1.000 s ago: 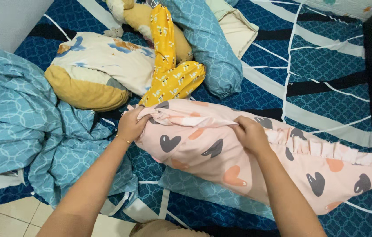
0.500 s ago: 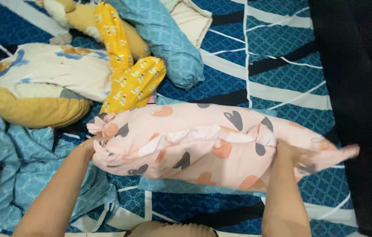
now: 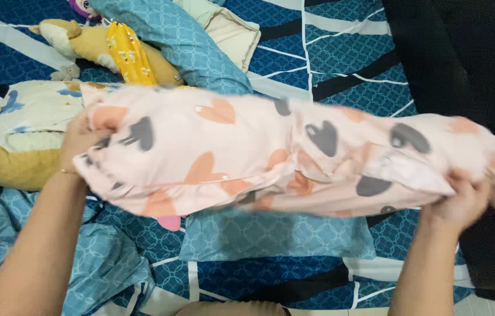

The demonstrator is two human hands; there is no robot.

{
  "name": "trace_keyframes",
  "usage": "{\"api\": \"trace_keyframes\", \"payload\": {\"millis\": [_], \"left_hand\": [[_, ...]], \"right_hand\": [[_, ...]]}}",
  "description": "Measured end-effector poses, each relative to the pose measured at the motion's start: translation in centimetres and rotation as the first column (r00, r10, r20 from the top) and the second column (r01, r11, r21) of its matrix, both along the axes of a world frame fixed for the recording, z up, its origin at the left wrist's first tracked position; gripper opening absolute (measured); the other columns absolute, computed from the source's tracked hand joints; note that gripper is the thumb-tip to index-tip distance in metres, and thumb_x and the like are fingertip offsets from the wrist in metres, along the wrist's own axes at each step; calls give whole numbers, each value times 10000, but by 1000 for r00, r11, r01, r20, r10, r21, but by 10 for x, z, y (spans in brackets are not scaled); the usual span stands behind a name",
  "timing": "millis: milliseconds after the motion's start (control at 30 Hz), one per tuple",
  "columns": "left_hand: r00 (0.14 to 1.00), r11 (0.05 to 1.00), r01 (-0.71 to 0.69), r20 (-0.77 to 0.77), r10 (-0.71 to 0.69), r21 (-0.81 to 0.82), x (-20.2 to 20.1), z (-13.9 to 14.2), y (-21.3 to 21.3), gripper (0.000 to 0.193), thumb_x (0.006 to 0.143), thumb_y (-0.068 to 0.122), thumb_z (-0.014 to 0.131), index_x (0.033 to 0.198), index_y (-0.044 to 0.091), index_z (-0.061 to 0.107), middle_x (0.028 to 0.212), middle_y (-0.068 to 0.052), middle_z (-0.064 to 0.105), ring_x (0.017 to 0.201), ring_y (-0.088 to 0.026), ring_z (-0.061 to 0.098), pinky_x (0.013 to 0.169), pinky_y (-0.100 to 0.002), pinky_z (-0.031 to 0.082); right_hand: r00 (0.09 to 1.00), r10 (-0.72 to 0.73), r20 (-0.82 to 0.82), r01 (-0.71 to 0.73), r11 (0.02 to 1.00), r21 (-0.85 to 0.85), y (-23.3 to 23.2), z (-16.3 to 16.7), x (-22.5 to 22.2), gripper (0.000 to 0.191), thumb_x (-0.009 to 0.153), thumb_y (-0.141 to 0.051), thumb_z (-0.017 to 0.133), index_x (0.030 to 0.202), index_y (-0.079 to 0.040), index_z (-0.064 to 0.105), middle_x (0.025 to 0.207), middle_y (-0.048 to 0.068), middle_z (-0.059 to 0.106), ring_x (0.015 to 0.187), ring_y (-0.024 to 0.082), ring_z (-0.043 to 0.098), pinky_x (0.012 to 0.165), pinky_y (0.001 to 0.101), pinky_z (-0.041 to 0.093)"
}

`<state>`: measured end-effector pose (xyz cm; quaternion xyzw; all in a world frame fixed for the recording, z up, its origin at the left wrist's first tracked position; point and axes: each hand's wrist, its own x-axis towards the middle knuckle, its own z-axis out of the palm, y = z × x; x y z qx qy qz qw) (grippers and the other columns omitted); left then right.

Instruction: The person tidies a bed covered with pillows and blankets. They pick up a blue pillow, fluff and reposition it, then adjust a pink heart-patterned body pillow, smoothing and patting it before placing it at the head of the bed, and finally smooth the blue pillow into place.

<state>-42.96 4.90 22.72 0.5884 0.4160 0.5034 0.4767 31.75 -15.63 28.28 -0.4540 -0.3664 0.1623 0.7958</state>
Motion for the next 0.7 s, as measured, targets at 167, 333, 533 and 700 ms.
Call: {"api": "trace_keyframes", "payload": {"millis": [167, 333, 533, 700], "left_hand": [[890, 929, -337, -372, 262, -152, -11, -42, 5, 418, 792, -155, 576, 1163, -25, 719, 1025, -100, 738, 812, -149, 681, 686, -315, 549], [733, 734, -626, -522, 437, -264, 19, -125, -15, 371, 806, 49, 635, 1170, -20, 629, 906, -161, 702, 712, -254, 667, 631, -424, 537], [644, 796, -459, -470, 604, 395, 131, -129, -60, 734, 927, 203, 642, 1495, -154, 342, 1510, -401, 398, 1440, -485, 359, 1234, -532, 260], [490, 645, 544, -827, 275, 537, 202, -99, -113, 796, 819, 507, 632, 1524, 213, 406, 1634, -95, 300, 1517, -307, 266, 1178, -660, 152]], "right_hand": [[937, 32, -348, 22, 988, 152, -54, -50, -20, 581, 1032, -253, 504, 1541, 20, 437, 1544, 231, 540, 1434, 352, 582, 1148, 442, 496], [844, -449, -293, 147, 719, -679, -68, -160, -35, 613, 996, -181, 548, 1541, 54, 396, 1585, 264, 436, 1483, 387, 433, 1206, 444, 335], [770, 38, 637, 435, 700, -567, -13, -194, -163, 670, 952, -94, 602, 1542, 95, 346, 1634, 304, 310, 1541, 430, 254, 1276, 446, 143], [112, 568, 815, 103, 809, -579, 19, -156, -283, 646, 764, -455, 675, 1318, -164, 515, 1609, 174, 322, 1475, 413, 297, 1120, 763, 134]]}}
